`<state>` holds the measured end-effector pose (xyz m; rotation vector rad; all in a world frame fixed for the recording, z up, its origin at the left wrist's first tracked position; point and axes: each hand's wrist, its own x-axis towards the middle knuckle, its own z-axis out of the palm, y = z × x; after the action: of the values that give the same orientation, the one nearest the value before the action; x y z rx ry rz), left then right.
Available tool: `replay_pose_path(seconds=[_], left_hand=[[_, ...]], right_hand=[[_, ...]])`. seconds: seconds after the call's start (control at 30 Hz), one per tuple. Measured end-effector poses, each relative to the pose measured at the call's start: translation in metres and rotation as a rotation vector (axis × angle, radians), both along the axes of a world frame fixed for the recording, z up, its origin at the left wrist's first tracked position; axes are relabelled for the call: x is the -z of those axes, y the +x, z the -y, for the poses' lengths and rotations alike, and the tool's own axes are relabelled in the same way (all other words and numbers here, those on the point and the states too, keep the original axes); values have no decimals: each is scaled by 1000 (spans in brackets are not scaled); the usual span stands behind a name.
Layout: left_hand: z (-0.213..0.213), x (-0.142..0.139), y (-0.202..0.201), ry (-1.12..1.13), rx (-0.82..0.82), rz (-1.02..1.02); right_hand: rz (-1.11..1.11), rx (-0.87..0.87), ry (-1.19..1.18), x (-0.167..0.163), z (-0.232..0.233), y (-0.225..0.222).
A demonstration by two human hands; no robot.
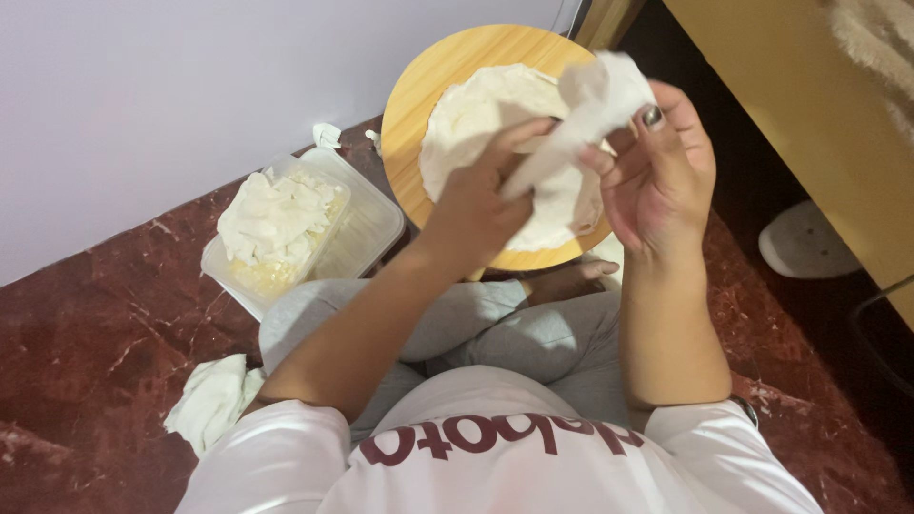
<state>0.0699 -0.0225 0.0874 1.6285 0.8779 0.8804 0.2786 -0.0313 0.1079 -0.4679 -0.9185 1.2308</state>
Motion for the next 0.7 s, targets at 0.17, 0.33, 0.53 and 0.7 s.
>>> replay_pose_path(seconds=[0.17, 0.33, 0.53, 0.7], left_hand=[[-34, 45, 0, -442, -19, 670], [-43, 74, -1, -653, 15, 932], [-40, 59, -4, -665, 166, 1069], [-33, 44, -5, -671, 216, 1105]], right_hand=[[432, 112, 3, 2, -6, -19], [1198, 411, 230, 16, 19, -27], [1424, 318, 712, 9, 22, -9], [1211, 370, 616, 17, 28, -8]])
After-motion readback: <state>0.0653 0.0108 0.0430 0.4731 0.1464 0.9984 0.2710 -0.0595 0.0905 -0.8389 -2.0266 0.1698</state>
